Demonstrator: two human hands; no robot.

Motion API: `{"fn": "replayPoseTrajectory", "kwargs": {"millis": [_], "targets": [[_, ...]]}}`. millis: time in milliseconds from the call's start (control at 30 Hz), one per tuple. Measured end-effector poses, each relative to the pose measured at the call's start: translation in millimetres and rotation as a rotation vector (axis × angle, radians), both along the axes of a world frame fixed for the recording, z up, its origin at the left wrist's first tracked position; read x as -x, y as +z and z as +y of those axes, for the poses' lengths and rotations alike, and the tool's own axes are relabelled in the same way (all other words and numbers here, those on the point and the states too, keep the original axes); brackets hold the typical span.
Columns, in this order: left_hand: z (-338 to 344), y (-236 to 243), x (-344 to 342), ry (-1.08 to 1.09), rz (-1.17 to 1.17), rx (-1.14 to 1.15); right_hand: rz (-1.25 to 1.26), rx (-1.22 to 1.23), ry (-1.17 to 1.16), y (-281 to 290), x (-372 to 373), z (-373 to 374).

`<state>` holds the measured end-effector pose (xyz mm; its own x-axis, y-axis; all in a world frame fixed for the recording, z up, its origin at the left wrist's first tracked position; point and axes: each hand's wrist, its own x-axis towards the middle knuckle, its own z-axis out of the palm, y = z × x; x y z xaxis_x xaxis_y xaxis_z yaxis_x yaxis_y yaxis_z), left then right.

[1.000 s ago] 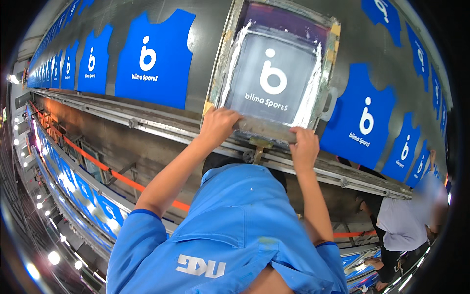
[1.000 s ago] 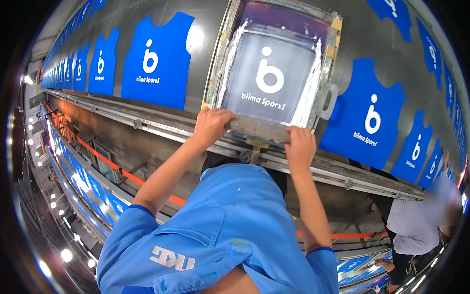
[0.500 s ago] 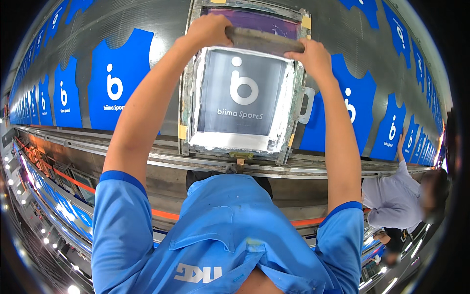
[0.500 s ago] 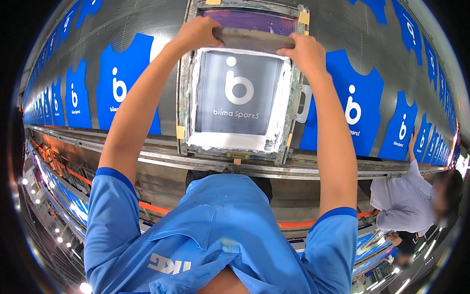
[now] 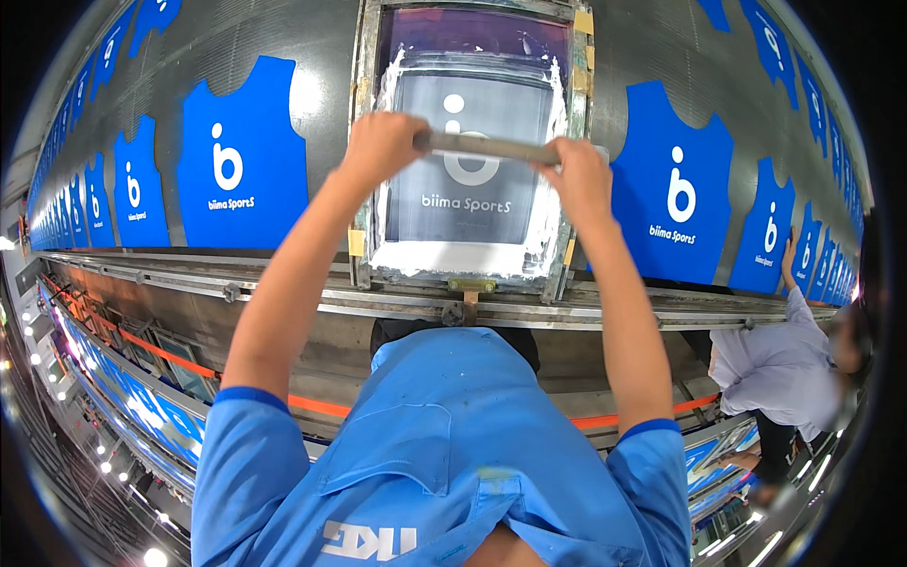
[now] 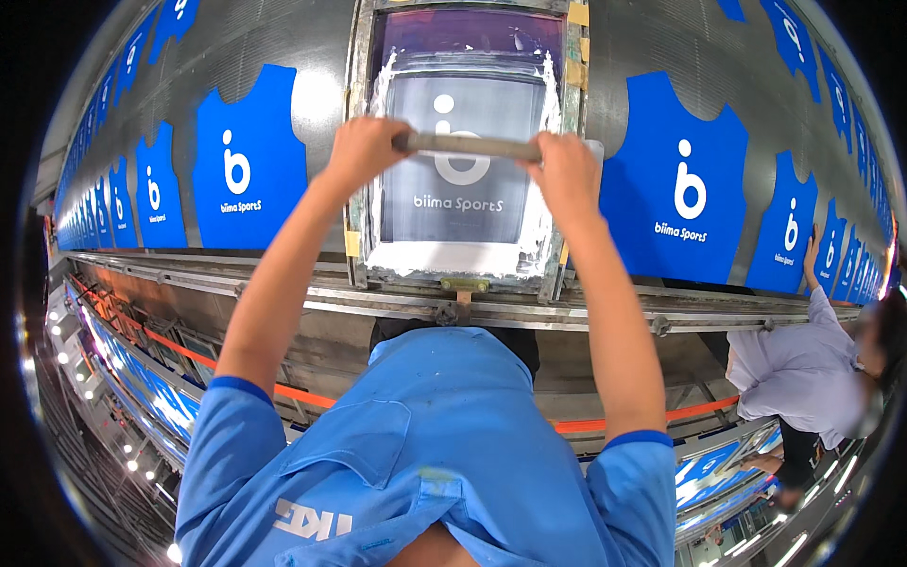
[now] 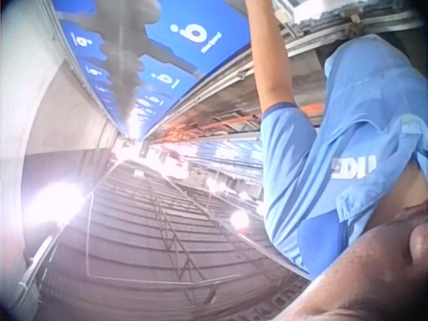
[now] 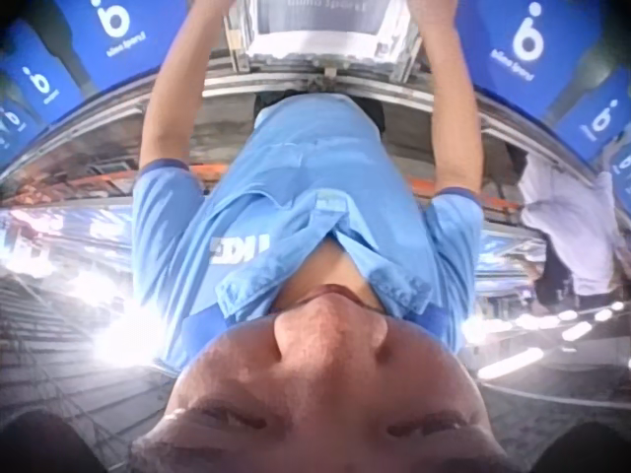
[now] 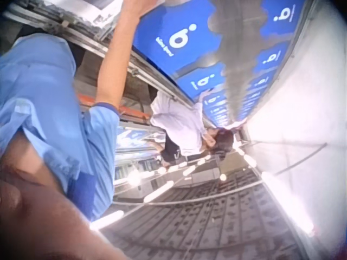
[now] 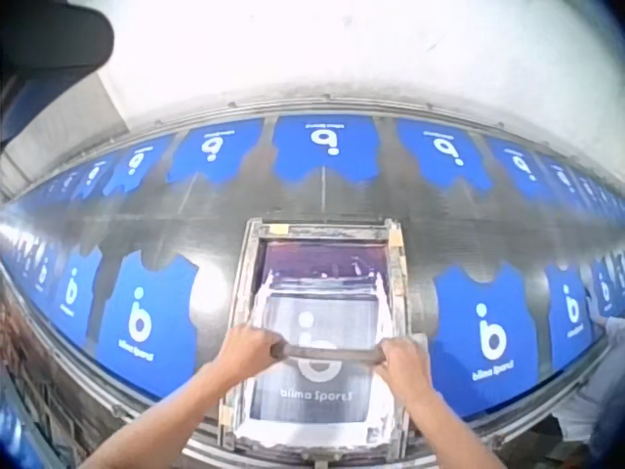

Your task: The person uses a squeegee to pull white ink across a screen-printing frame over a blue jersey on a conveyor. The person repeatedly repositions the frame and pulls the squeegee to apply ink to successive jerseys moving along the line.

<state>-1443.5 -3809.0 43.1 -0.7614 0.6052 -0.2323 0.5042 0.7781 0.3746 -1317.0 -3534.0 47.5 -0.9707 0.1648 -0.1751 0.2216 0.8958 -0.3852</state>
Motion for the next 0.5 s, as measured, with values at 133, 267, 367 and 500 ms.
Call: {"fn": "replayPoseTrajectory", "kwargs": {"millis": [133,267,367,500], "targets": [[-45.8,-8.4,-99.8,-0.024,0.11,-0.1,0.106,0.072,0.027,2.9,-94.5,-39.1],[-73.5,2.1,-172.3,-0.022,0.141,-0.076,0.153,0.081,0.117,-4.1,-159.2,-62.2],[-68.5,18.1,-176.3,-0.098,0.258,-0.088,0.212,0.098,0.153,-1.9,-163.8,-60.0],[-37.6,19.2,-150.2,-0.06,0.219,-0.118,0.195,0.136,0.255,14.0,-121.2,-44.9]]}}
